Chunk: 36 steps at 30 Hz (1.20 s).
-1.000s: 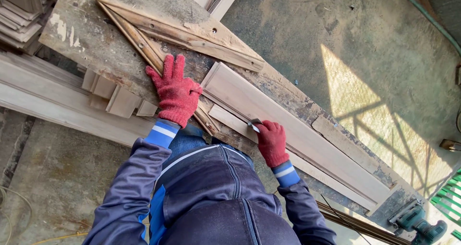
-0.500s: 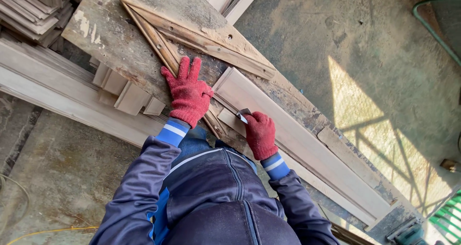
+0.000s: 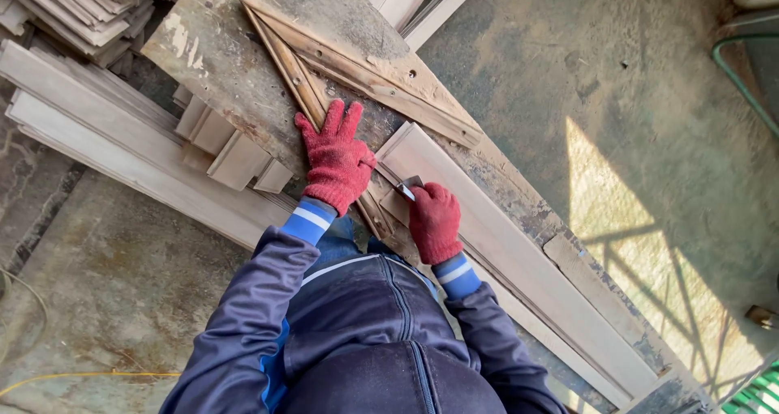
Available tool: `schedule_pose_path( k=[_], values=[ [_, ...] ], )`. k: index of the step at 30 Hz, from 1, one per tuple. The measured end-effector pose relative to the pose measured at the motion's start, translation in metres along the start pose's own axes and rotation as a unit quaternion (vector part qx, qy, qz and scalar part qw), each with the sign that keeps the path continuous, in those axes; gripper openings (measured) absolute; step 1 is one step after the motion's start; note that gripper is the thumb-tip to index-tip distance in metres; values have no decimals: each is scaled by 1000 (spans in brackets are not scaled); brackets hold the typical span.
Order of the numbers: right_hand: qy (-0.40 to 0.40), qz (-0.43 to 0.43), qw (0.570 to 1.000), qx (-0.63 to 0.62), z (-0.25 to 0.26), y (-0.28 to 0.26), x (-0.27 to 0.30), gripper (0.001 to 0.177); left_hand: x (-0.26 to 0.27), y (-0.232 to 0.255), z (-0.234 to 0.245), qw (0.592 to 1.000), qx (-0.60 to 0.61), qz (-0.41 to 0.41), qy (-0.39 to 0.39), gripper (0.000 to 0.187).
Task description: Sanding wooden planks using an electric orbital sander and a manual sanding sponge.
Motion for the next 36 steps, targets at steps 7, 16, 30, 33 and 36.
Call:
schedule_pose_path(
  k=[7,16,30,33,36],
  values=[
    [10,11,1000,-8,-10,-14,-33,3,-1,0,-2,1000,-30,0,-9,11],
    [-19,-44,999,-1,46,72,149,10,-1,2,-11,999,-44,-1,22,15],
    [83,-9,995,54,-1,45,81,14,-7,-18,-31,998,-20,-48,45,13],
    [69,-16,996,46,25,72,135,14,-12,-21,-32,997,11,-53,46,12],
    [65,-43,997,-23,47,113,230,15,-6,-26,-36,997,35,-40,62,18]
  ],
)
Point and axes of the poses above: each hand's wrist, its own x-axis away from the middle knuckle, its own z-axis out of the back of the hand, y = z × x, the point moved 2 cm from there along -x, towards the middle knuckle, and after that the axes turned 11 degrees about z, right-handed, at the moved point
